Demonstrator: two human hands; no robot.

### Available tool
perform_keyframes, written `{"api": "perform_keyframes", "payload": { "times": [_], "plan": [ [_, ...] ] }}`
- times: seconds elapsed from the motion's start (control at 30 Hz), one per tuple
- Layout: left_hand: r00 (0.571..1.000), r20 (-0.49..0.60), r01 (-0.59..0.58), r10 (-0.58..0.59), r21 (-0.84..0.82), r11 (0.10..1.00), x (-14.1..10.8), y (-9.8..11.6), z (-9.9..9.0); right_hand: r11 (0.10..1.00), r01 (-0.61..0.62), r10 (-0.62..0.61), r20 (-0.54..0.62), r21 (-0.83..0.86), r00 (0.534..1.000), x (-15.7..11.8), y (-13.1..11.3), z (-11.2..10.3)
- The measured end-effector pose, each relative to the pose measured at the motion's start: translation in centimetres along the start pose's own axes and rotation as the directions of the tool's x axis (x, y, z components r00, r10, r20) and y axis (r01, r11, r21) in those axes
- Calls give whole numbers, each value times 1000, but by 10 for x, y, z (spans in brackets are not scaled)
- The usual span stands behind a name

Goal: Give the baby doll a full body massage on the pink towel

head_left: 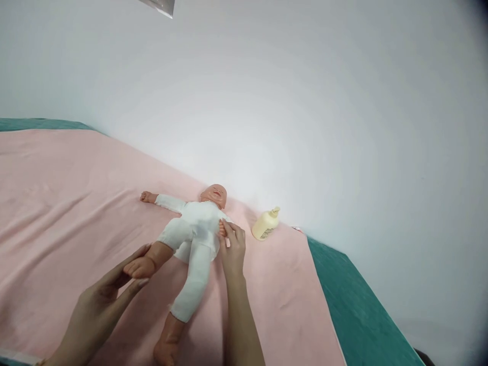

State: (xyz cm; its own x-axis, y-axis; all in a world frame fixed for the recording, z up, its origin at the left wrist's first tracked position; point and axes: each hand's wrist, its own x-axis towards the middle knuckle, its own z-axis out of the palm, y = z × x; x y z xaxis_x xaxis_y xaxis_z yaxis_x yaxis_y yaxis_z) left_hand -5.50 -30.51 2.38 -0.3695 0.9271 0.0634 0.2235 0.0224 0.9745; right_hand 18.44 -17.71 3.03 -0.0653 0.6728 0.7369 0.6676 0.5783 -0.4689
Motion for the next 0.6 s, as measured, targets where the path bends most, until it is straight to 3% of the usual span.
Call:
{"api": "perform_keyframes", "payload": {
  "times": [0.1, 0.2, 0.33, 0.5, 0.6],
  "plan": [
    [999, -4, 36, -36, -133, 990, 17, 15, 15, 989, 133, -126, 109, -63, 986, -1, -4, 4],
    [999, 29, -10, 17, -242, 970, 31, 17, 32, 981, 173, -154, 193, -84, 969, -1, -5, 4],
    [994, 81, -42, 69, -300, 953, 44, 10, 48, 975, 197, -171, 224, -98, 959, -2, -5, 7],
    [996, 83, -21, 46, -275, 961, 40, 7, 46, 990, 130, -119, 197, -46, 973, -3, 0, 7],
    [998, 58, 11, 2, -225, 974, 29, 10, 35, 998, -14, 8, 116, 53, 993, 0, 6, 0]
  ]
}}
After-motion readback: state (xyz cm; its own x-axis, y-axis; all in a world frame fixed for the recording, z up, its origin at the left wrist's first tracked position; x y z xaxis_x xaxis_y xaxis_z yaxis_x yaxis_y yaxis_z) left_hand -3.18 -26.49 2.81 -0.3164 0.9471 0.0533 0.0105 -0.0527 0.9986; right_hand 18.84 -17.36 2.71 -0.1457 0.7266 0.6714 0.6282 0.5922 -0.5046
